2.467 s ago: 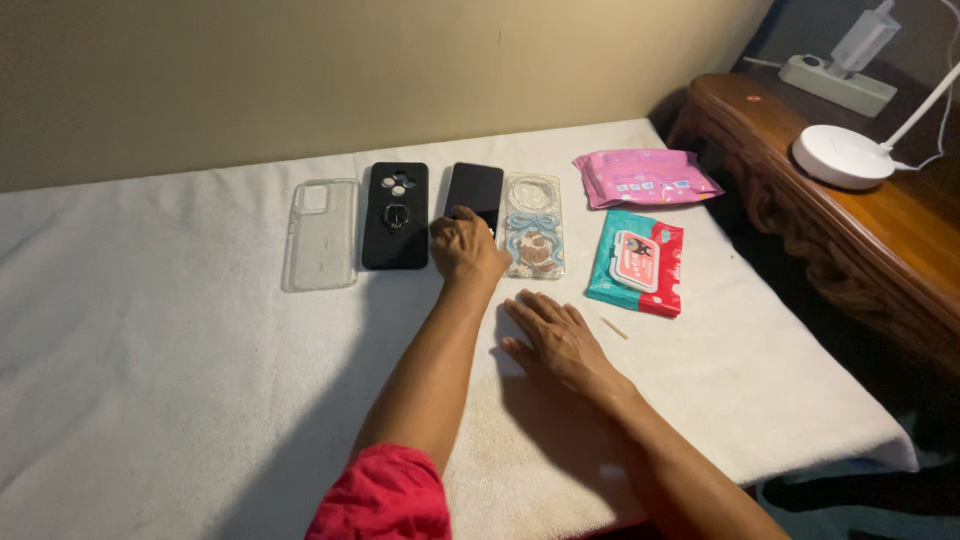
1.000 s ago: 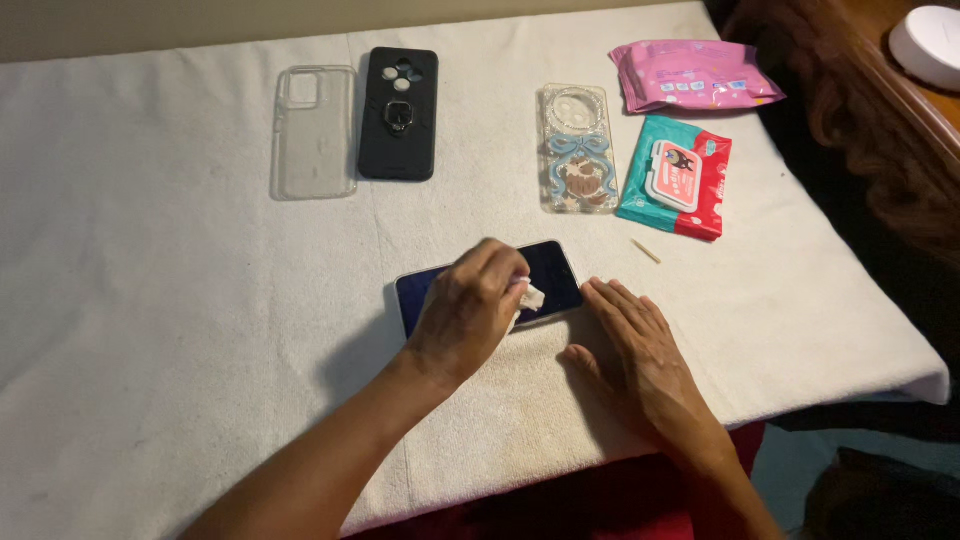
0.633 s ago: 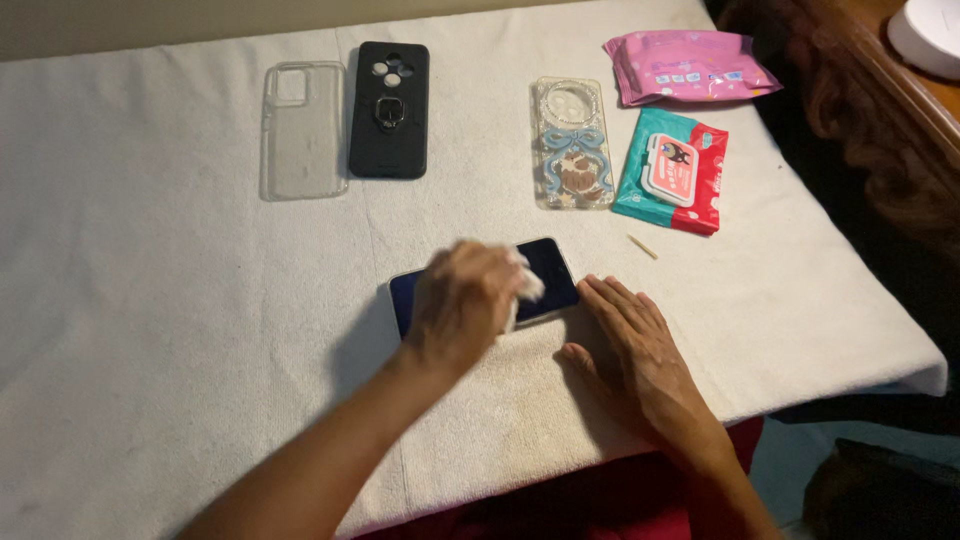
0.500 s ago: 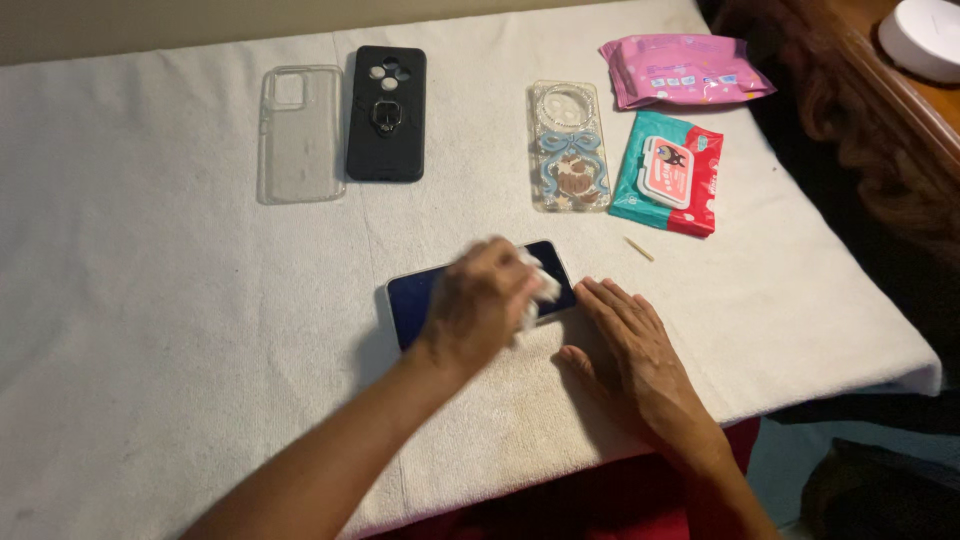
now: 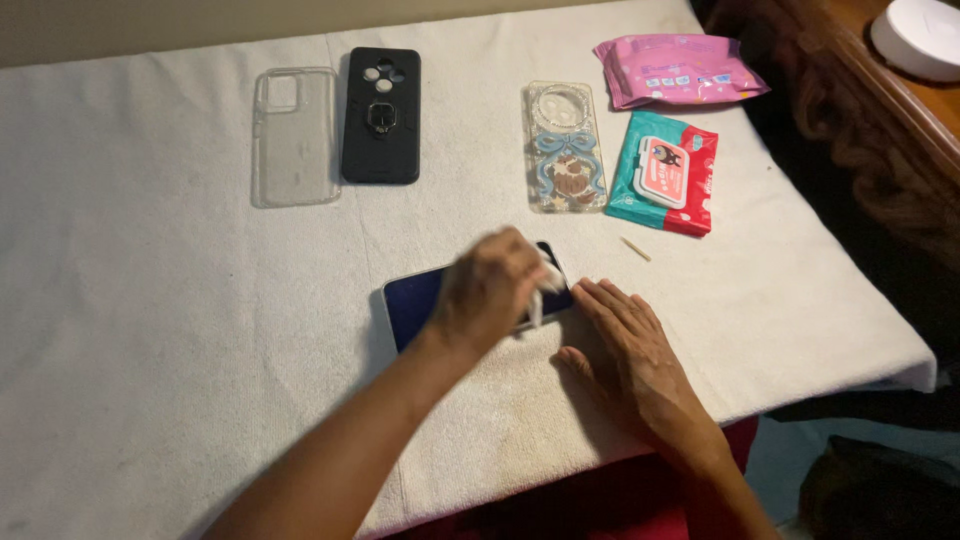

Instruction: The person wipes a black phone case, a clear phone case, and a smartphone with a white wipe. They handle each item individually, wiping the surfaces and camera cutouts, then place them back on the table.

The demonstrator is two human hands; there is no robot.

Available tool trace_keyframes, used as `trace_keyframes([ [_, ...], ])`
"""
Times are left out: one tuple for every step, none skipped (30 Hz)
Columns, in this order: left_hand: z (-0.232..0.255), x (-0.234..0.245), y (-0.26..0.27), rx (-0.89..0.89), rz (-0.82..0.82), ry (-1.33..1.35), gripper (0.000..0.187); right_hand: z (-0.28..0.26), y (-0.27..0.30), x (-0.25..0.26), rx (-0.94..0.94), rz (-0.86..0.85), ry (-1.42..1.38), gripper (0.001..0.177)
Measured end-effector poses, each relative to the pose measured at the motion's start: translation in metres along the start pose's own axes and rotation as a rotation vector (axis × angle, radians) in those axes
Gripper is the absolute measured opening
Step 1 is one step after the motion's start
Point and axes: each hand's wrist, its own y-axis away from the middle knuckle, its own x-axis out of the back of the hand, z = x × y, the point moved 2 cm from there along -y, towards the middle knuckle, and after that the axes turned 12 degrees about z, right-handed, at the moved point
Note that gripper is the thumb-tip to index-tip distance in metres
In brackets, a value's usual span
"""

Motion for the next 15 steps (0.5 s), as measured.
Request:
trace_keyframes([
  [-0.002,0.0,-0.001,0.023,0.014,-0.05,0.01,0.001,0.001,-0.001,-0.016,-0.01,-0.001,0.07],
  [0.0,0.001,0.0,0.0,0.029,-0.048,0.009,0.002,0.002,-0.002,-0.032,-0.018,-0.002,0.07],
  [-0.001,0.002,-0.001,-0.022,0.043,-0.046,0.009,0.003,0.002,-0.003,-0.048,-0.027,-0.003,0.07],
  [0.002,0.002,-0.001,-0.046,0.058,-0.045,0.009,0.004,0.0,-0.004,-0.031,-0.019,0.003,0.071],
  [0.001,0.001,-0.002,-0.08,0.055,-0.008,0.008,0.004,-0.001,-0.005,-0.013,-0.011,0.01,0.071],
  [0.003,0.0,-0.002,-0.114,0.052,0.029,0.008,0.004,-0.003,-0.006,0.004,-0.005,0.014,0.071],
  [0.004,-0.002,-0.002,-0.147,0.049,0.066,0.008,0.004,-0.004,-0.006,0.005,-0.004,0.021,0.072],
  [0.001,-0.004,-0.004,-0.15,0.043,0.029,0.005,0.004,-0.004,-0.006,0.005,-0.002,0.027,0.072],
  [0.0,-0.006,-0.004,-0.153,0.037,-0.008,0.002,0.003,-0.004,-0.006,0.005,-0.001,0.034,0.072],
  [-0.004,-0.007,-0.005,-0.152,0.032,-0.044,0.004,0.002,-0.001,-0.004,-0.011,-0.008,0.019,0.071],
  [-0.006,-0.008,-0.002,-0.117,0.051,-0.058,0.003,0.001,0.002,-0.002,-0.026,-0.015,0.005,0.071],
  [-0.008,-0.008,-0.001,-0.085,0.074,-0.074,0.003,0.0,0.003,0.0,-0.04,-0.017,-0.009,0.07],
  [-0.009,-0.008,0.0,-0.054,0.096,-0.089,0.005,0.0,0.001,0.0,-0.029,-0.013,0.0,0.07],
  [-0.007,-0.009,0.001,-0.121,0.098,-0.06,0.003,-0.001,-0.001,-0.001,-0.021,-0.007,0.01,0.07],
  [-0.005,-0.009,0.003,-0.189,0.1,-0.031,0.008,-0.001,-0.002,-0.001,-0.013,-0.001,0.019,0.07],
])
